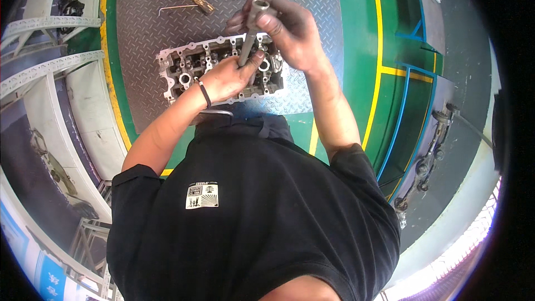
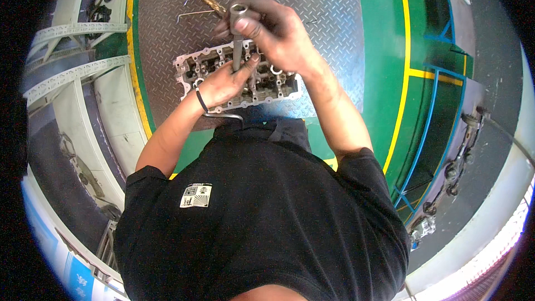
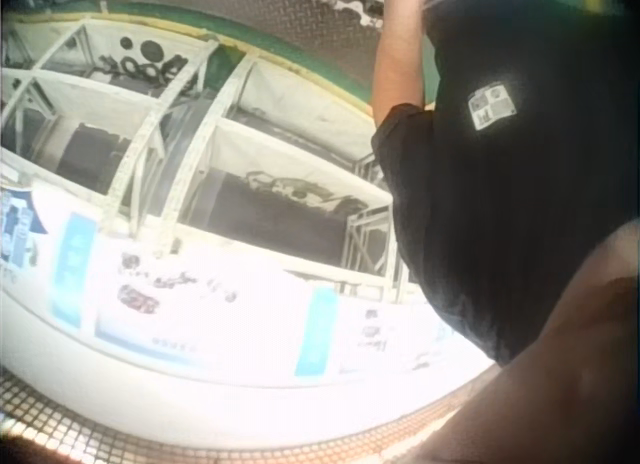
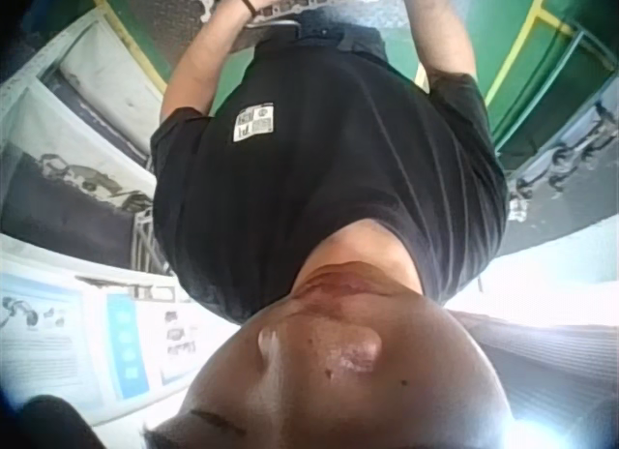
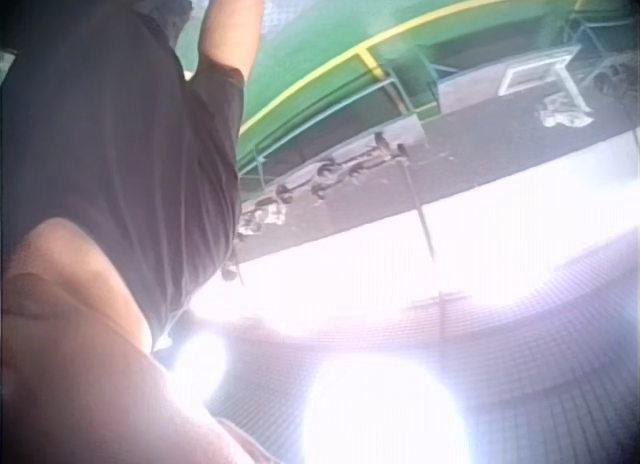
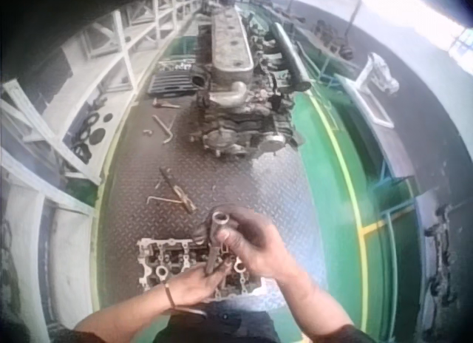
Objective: The recorder is working on an engine cylinder head, using a socket wrench to loosen or tighten bolts.
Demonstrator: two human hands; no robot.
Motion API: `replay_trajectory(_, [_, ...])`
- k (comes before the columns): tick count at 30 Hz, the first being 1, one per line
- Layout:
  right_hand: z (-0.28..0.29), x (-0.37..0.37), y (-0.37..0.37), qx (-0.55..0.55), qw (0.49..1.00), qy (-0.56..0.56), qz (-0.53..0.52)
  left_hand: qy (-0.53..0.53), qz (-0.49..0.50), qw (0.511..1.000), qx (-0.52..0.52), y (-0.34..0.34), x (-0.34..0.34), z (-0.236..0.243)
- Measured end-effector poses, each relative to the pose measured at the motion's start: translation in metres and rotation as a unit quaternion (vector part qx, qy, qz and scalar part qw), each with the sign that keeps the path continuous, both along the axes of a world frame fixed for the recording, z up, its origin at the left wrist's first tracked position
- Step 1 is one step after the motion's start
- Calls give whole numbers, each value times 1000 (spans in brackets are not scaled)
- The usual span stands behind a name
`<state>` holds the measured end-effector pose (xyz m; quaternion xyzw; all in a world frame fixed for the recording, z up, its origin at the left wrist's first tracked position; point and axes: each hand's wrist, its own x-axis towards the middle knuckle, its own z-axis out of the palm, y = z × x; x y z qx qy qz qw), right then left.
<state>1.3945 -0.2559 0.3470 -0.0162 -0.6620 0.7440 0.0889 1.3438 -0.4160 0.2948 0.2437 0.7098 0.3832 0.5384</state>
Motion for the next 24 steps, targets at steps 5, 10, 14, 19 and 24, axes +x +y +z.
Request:
replay_trajectory(5, [-8,-9,3,16,999,13,41,-24,-99,994,-38,-8,-16,0])
replay_trajectory(10, [-21,-20,5,-67,993,35,92,-159,-103,982,-10,-11,-27,16])
replay_trajectory(14, [-25,-24,-1,-109,990,21,90,-173,-100,980,-8,-14,-27,8])
replay_trajectory(19, [-41,-21,-6,-54,997,38,35,-172,-89,981,-19,-10,-27,11])
replay_trajectory(24, [-45,-17,-8,-80,995,39,50,-145,-25,989,20,-7,-19,-12])
